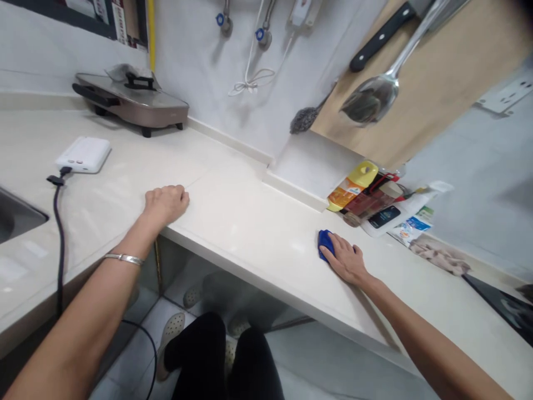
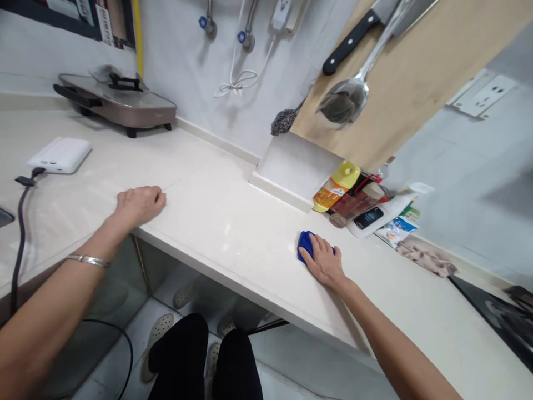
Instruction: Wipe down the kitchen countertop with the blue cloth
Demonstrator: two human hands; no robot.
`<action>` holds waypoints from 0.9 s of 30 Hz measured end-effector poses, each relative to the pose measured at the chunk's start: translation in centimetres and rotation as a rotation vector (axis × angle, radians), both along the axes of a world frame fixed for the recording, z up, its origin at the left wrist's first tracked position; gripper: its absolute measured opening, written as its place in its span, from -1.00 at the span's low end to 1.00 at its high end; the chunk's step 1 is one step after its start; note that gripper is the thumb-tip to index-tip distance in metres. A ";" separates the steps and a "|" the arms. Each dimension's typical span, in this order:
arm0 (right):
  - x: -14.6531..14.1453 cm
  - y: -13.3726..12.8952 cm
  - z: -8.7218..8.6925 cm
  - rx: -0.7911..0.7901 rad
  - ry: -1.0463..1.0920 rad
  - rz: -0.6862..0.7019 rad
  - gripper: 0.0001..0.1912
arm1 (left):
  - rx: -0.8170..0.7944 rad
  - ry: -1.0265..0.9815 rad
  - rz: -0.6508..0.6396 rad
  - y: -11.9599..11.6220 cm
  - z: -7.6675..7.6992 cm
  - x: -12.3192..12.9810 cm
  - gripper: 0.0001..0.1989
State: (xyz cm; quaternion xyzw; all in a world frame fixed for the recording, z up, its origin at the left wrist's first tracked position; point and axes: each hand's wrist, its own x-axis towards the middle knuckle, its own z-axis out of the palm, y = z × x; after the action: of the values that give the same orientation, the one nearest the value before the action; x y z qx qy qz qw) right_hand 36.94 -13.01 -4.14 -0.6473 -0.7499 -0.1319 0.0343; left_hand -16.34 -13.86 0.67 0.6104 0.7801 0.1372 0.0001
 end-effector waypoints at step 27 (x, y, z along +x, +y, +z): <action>-38.5 26.4 1.5 -0.117 0.204 0.588 -0.15 | -0.014 0.024 0.057 -0.1 -0.8 0.8 -0.60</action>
State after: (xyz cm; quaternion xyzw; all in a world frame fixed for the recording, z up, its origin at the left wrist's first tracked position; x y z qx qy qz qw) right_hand -1.56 13.35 -2.64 -0.4137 -0.9039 -0.0074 0.1084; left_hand -15.53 -13.96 -0.15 0.5897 0.7979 0.1244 -0.0090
